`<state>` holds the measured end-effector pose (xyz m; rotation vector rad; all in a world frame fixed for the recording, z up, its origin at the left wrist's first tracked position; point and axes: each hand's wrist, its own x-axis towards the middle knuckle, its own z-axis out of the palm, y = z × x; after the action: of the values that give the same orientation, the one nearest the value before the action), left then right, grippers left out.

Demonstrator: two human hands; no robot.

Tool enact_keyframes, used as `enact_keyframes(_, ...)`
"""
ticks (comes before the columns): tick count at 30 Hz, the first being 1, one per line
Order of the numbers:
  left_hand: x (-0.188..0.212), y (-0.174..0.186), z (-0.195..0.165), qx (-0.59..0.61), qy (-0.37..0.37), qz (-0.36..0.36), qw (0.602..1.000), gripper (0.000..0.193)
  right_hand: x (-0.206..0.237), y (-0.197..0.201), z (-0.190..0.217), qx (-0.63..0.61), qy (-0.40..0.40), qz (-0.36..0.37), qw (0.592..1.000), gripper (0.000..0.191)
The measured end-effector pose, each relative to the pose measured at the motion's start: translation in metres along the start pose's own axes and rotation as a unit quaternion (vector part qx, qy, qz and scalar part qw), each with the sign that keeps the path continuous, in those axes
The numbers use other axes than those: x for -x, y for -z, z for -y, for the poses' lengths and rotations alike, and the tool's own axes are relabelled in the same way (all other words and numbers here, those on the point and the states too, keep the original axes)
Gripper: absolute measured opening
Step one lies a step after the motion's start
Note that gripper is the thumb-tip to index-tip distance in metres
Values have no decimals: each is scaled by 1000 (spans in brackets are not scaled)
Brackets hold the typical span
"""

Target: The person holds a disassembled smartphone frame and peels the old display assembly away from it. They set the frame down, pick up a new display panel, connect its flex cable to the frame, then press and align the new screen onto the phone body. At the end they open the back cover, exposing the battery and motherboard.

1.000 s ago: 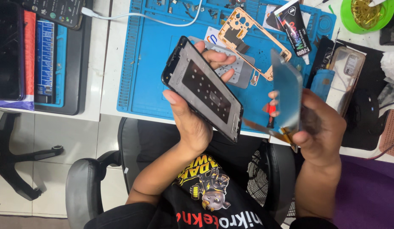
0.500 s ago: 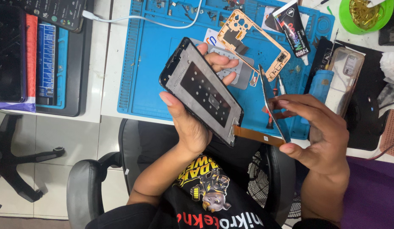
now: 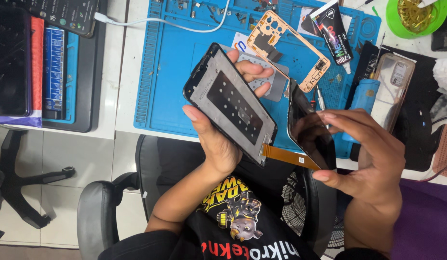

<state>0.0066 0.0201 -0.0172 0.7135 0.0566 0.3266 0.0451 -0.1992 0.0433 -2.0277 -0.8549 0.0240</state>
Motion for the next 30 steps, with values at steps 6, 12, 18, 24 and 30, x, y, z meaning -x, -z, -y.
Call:
enact_keyframes(6, 0, 0, 1, 1, 0, -3, 1000, 113, 1, 1, 3, 14, 1, 1, 1000, 73)
enact_keyframes(12, 1, -1, 1, -16, 4, 3, 1000, 115, -2, 1, 7, 39, -7, 0, 999, 72)
enact_keyframes(18, 2, 1, 3, -25, 6, 9, 1000, 113, -9, 1, 15, 81, -17, 6, 997, 72)
enact_keyframes(24, 6, 6, 14, -24, -2, 13, 1000, 115, -18, -3, 23, 93, -23, 13, 995, 75)
enact_keyframes(30, 7, 12, 15, -93, -19, 27, 995, 115, -31, -8, 25, 102, 3, 36, 994, 77)
